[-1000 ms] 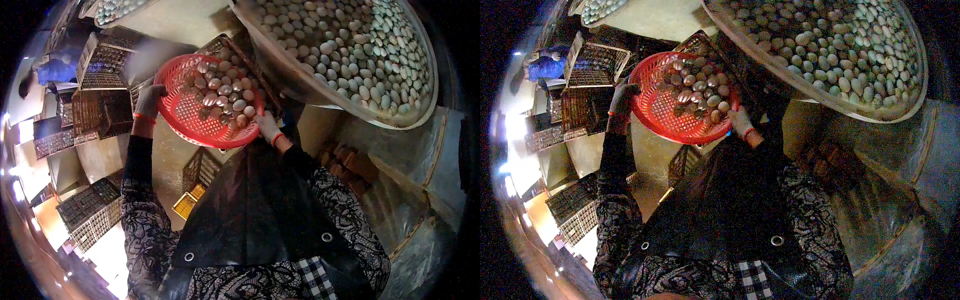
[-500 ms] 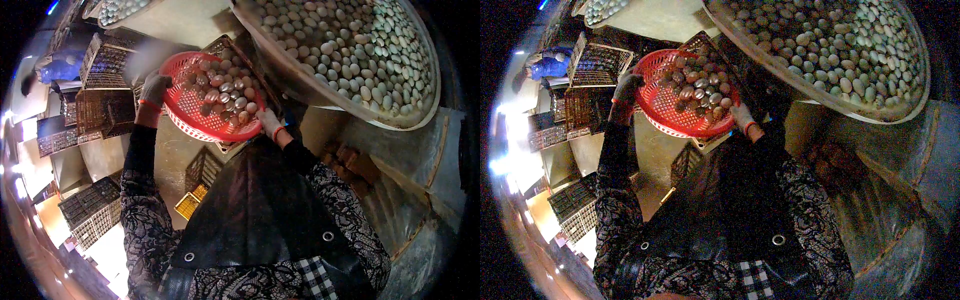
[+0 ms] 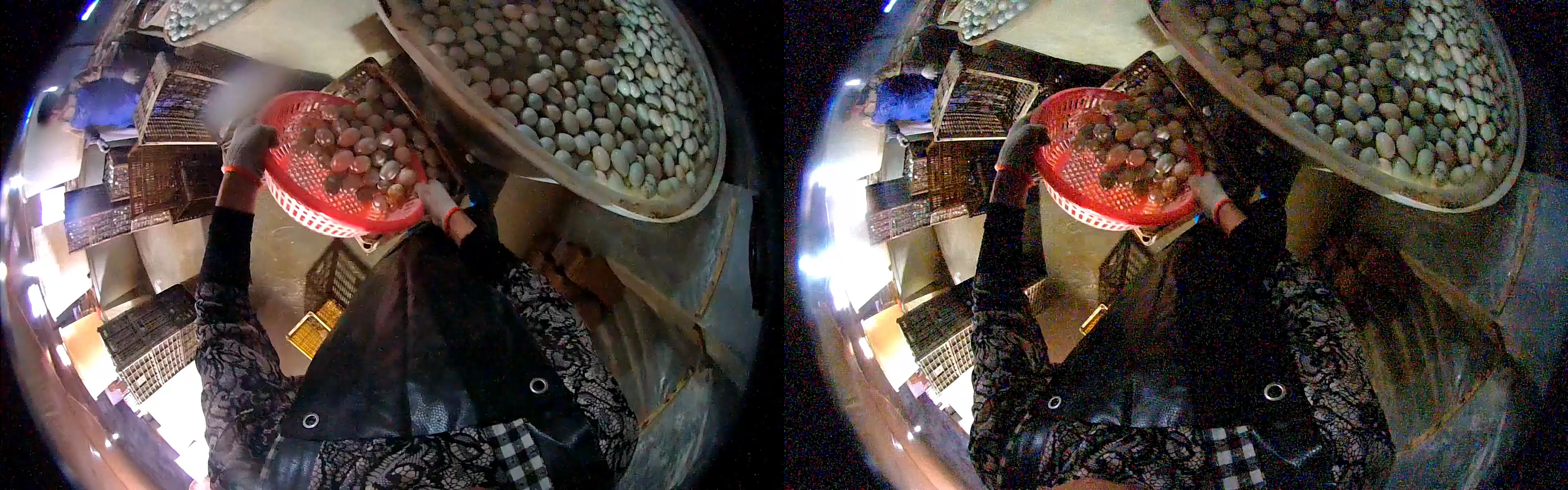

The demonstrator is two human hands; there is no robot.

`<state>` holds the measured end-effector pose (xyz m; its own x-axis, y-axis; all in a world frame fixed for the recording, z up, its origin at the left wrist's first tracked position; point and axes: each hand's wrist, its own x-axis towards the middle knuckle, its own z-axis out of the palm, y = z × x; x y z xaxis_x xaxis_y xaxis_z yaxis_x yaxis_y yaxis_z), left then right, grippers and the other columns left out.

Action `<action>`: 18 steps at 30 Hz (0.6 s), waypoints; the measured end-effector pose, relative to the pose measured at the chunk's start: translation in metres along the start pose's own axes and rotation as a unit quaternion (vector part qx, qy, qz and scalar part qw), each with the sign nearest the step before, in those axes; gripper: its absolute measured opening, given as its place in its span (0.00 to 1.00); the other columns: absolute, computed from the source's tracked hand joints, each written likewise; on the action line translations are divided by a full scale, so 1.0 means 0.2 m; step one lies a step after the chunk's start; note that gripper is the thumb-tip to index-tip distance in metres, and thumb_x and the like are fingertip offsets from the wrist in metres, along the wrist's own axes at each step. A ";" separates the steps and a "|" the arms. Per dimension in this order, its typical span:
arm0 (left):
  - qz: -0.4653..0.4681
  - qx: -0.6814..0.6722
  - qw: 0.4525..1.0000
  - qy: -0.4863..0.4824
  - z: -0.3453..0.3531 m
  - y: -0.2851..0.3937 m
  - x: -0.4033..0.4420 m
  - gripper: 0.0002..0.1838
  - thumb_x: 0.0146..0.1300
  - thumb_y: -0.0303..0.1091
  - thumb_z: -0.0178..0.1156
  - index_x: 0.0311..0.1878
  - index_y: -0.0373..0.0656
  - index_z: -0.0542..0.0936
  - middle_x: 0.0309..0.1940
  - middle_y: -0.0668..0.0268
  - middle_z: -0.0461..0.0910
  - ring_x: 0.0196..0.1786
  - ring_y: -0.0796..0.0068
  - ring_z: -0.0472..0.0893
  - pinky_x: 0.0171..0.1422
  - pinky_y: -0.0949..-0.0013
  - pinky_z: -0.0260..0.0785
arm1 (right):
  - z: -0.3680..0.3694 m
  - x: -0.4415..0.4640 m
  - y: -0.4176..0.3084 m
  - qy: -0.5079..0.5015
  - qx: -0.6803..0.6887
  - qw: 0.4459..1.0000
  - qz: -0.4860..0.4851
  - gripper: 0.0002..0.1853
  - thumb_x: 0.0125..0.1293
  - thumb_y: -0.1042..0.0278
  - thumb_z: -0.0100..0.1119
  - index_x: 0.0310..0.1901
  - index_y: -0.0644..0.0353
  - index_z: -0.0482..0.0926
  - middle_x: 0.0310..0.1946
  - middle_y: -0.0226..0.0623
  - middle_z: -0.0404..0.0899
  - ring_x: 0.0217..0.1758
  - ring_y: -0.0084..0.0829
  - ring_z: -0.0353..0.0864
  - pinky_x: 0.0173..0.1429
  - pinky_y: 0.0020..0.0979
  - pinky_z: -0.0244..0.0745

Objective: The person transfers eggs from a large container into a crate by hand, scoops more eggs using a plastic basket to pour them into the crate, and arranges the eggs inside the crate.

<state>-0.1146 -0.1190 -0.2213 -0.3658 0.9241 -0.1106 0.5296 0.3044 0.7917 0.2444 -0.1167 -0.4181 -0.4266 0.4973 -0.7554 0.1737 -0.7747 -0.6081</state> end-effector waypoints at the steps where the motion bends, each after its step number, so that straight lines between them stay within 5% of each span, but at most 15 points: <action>1: 0.033 0.044 0.998 0.006 -0.02 -0.02 0.02 0.08 0.39 0.29 0.55 0.23 0.35 0.75 0.26 0.54 0.74 0.28 0.63 0.74 0.32 0.67 0.66 | 0.01 0.04 0.01 0.004 -0.005 1.000 0.006 0.10 0.54 0.66 0.48 0.30 0.66 0.73 0.22 0.33 0.73 0.24 0.30 0.75 0.25 0.35 0.70; 5: 0.042 0.167 0.978 -0.114 -0.01 -0.06 0.08 0.26 0.43 0.27 0.50 0.50 0.32 0.74 0.40 0.62 0.80 0.36 0.74 0.77 0.41 0.74 0.69 | 0.00 -0.04 0.02 0.011 -0.021 0.998 0.050 0.10 0.54 0.65 0.49 0.29 0.64 0.73 0.20 0.33 0.73 0.22 0.31 0.75 0.24 0.36 0.69; 10: 0.078 0.216 0.968 -0.101 0.01 0.14 0.05 0.15 0.46 0.31 0.51 0.38 0.34 0.76 0.30 0.63 0.77 0.32 0.71 0.75 0.39 0.71 0.68 | 0.04 -0.11 -0.04 -0.011 -0.036 0.996 0.076 0.10 0.56 0.60 0.49 0.28 0.58 0.73 0.19 0.36 0.72 0.20 0.32 0.73 0.19 0.34 0.64; 12: 0.180 0.442 0.871 -0.116 0.02 0.28 0.04 0.12 0.46 0.31 0.53 0.33 0.35 0.75 0.29 0.61 0.74 0.31 0.67 0.74 0.37 0.69 0.67 | 0.01 -0.08 -0.01 -0.008 -0.040 0.998 0.047 0.11 0.57 0.59 0.49 0.28 0.58 0.73 0.19 0.37 0.72 0.19 0.32 0.73 0.19 0.34 0.64; 16: 0.066 0.403 0.898 -0.164 0.02 0.23 0.09 0.10 0.45 0.32 0.54 0.30 0.38 0.74 0.30 0.59 0.73 0.34 0.64 0.74 0.38 0.68 0.67 | -0.05 -0.06 0.04 -0.063 -0.115 0.990 0.054 0.13 0.58 0.57 0.48 0.27 0.59 0.73 0.20 0.37 0.74 0.21 0.34 0.74 0.22 0.35 0.67; 18: -0.003 0.231 0.962 -0.145 0.02 0.17 0.10 0.08 0.46 0.32 0.54 0.28 0.38 0.74 0.31 0.58 0.74 0.37 0.63 0.74 0.40 0.67 0.67 | -0.03 -0.06 0.05 -0.043 -0.076 0.994 0.063 0.13 0.58 0.58 0.47 0.27 0.59 0.73 0.19 0.36 0.73 0.20 0.34 0.73 0.21 0.35 0.66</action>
<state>-0.1011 -0.0893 -0.1997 -0.1775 0.9271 -0.3301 0.8362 0.3189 0.4462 0.2572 -0.1286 -0.4165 -0.4669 0.3594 -0.8080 0.3605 -0.7569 -0.5450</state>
